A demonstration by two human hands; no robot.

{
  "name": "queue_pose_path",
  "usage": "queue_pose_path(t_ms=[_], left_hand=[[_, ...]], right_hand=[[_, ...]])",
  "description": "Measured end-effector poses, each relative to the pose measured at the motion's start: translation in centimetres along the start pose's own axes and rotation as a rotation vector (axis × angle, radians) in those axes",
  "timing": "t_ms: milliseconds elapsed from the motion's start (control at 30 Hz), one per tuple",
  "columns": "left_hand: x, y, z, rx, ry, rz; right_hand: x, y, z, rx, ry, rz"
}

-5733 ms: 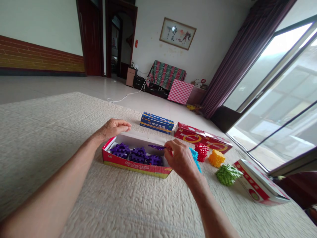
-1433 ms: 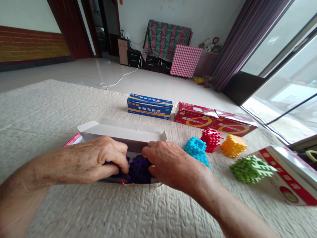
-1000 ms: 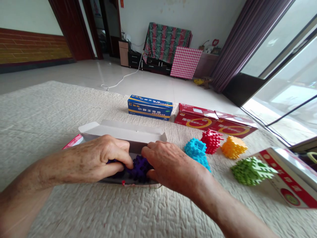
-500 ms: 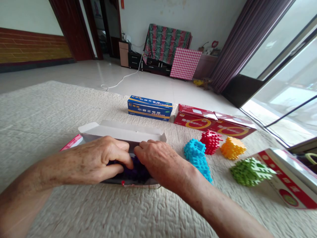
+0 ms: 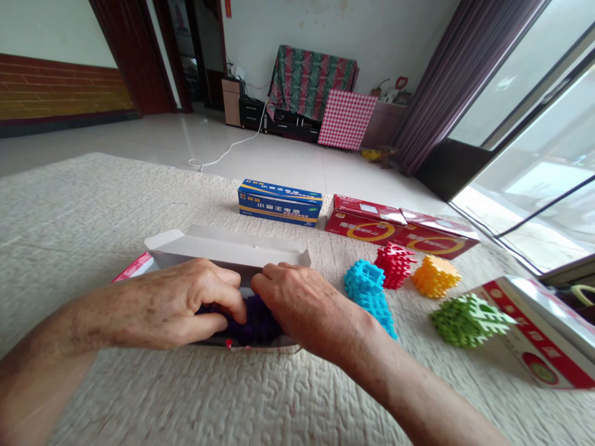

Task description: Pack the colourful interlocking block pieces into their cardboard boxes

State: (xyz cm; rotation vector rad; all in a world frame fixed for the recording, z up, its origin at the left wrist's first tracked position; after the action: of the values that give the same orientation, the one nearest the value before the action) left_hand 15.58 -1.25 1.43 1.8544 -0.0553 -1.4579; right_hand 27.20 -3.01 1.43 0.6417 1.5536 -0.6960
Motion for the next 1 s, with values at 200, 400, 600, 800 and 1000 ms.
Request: queue_pose_path(t_ms=[200,400,600,800,1000], left_hand=[[-0.04,-0.01,-0.06,0.005,0.025,-0.026],[-0.06,-0.14,-0.19,0.023,0.054,-0.035],[-0.29,-0.22,-0.29,0.036,0.072,-0.024],[-0.44,-0.25,0.05,0.000,0.052,-0.023],[-0.98,-0.23,0.37,-0.017,0.051,-0.011]], right_hand=[[0.29,0.33,0.25,0.015,0.014,-0.019],[0.22,0.28,0.08,0.008,0.042,0.055],[-0.36,0.45,-0.01,0.045,0.025,0.033],[0.05,0.33,0.07,0.056,-0.021,0.006],[-0.27,0.43,0.17,0.059,0.019,-0.001]])
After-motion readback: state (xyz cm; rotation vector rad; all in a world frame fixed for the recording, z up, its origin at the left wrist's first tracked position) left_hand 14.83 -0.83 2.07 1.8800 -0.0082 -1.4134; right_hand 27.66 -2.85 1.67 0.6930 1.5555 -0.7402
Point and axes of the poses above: each hand's wrist, its own z-axis away from the middle knuckle, its own x-axis out of the palm, y = z × x, the point moved 6 cm from there along -z, towards the middle knuckle, and after that the axes turned 7 degrees about y, right-handed, at the moved point
